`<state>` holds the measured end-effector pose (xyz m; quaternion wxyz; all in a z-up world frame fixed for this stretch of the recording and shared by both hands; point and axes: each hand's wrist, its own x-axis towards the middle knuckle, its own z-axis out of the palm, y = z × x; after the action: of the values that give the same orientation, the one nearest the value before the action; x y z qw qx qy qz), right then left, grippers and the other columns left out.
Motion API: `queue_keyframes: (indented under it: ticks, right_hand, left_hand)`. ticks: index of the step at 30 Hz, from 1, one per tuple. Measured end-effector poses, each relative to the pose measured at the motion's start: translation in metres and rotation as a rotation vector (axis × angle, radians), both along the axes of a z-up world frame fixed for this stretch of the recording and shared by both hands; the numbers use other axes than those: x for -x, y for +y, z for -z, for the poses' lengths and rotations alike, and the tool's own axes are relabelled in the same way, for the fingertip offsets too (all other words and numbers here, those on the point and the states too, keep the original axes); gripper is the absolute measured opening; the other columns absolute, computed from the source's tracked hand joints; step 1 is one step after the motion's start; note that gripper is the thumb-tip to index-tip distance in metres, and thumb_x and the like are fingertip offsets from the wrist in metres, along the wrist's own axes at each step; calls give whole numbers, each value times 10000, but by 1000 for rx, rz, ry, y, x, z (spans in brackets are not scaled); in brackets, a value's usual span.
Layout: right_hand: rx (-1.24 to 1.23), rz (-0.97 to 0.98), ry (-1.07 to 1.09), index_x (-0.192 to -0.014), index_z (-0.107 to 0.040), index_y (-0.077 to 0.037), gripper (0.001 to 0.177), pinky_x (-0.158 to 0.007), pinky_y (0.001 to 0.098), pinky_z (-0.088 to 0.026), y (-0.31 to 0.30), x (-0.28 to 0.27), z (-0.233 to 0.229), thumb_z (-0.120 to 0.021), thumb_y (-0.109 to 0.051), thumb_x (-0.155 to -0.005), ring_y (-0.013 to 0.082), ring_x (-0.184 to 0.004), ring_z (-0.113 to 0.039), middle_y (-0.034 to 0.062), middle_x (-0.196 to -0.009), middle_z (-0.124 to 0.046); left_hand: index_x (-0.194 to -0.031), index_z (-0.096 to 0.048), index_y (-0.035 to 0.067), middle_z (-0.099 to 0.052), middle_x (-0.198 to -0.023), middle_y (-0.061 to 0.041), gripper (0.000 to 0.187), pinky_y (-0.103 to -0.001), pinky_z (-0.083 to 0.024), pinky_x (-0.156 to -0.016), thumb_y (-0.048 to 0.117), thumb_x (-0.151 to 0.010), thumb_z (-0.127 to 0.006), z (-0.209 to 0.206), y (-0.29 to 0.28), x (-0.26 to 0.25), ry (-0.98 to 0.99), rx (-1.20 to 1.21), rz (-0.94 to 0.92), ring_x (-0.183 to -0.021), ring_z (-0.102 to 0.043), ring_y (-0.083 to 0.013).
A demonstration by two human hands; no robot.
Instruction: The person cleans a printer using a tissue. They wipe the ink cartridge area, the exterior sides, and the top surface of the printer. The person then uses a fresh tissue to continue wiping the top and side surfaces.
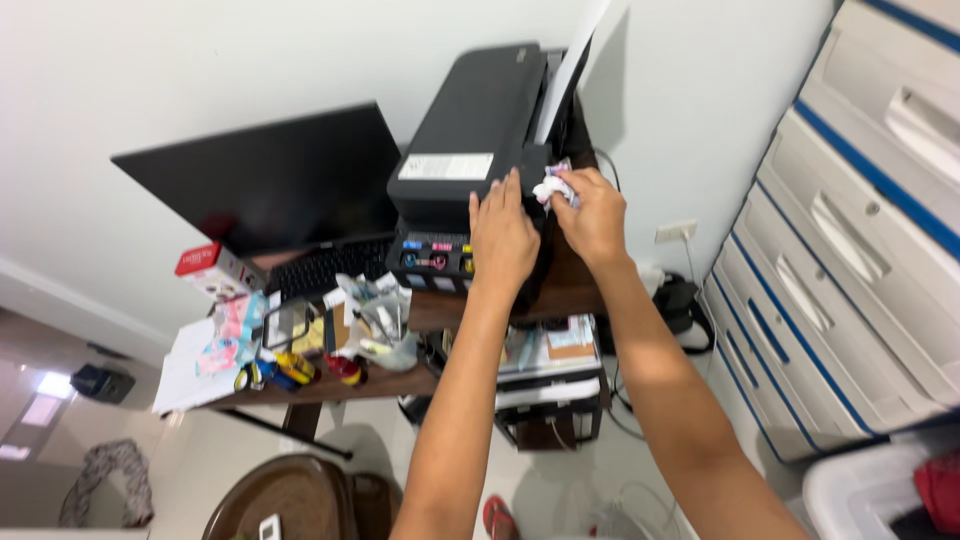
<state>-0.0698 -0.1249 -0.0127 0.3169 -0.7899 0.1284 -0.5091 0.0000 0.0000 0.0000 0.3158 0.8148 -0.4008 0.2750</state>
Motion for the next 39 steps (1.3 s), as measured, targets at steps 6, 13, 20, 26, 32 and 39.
queue_keyframes:
  ticks: [6,13,20,26,32,39]
  right_hand:
    - [101,-4,154,-1078,-779,-42,299,-806,426,-549,-5,6,49,-777,-51,-779,337,-890,-675,142,-962,-702]
    - [348,31,279,-1048,-778,-31,260,-883,476,-535,-63,-45,70,-761,-29,-789,398,-967,-651,185,-1008,-688]
    - [493,-107,402,-1065,-752,1,285,-855,442,-559,2,35,63,-712,6,-783,345,-965,-659,177,-1115,-699]
    - [422,-1,415,-1068,-757,-14,253,-848,407,-559,71,73,60,-778,-65,-821,302,-991,-654,110,-1074,-701]
    - [364,95,339,-1074,-757,-10,269,-861,418,-554,90,74,58,-784,-102,-823,329,-1036,-647,128,-1117,-693]
    - [312,276,456,-1030,-748,-8,313,-877,455,-546,138,59,66,-802,-196,-785,367,-1080,-645,172,-1095,-685]
  left_hand:
    - [-1470,-494,-4,-626,-1369,-201,569,-548,-285,-1226,55,-909,-570,2,-9,-6,-49,-7,-25,-1344,-547,-355]
    - [-1438,-522,23,-640,-1355,-178,518,-556,-300,-1202,273,-991,-607,2,-6,-5,-78,4,-12,-1315,-563,-341]
    - [-1443,-542,64,-628,-1392,-177,495,-571,-273,-1202,347,-1040,-585,-19,21,-18,80,-124,167,-1382,-533,-327]
    - [-1381,-635,90,-630,-1440,-160,428,-525,-330,-1203,343,-1036,-608,-17,69,-12,-32,-46,316,-1396,-528,-345]
    - [-1304,-664,48,-663,-1295,-178,472,-427,-474,-1012,430,-1045,-564,22,170,-43,226,472,-218,-1201,-620,-335]
    - [-1134,-748,79,-754,-966,-109,708,-388,-517,-900,699,-942,-464,71,179,-111,787,244,-241,-975,-709,-286]
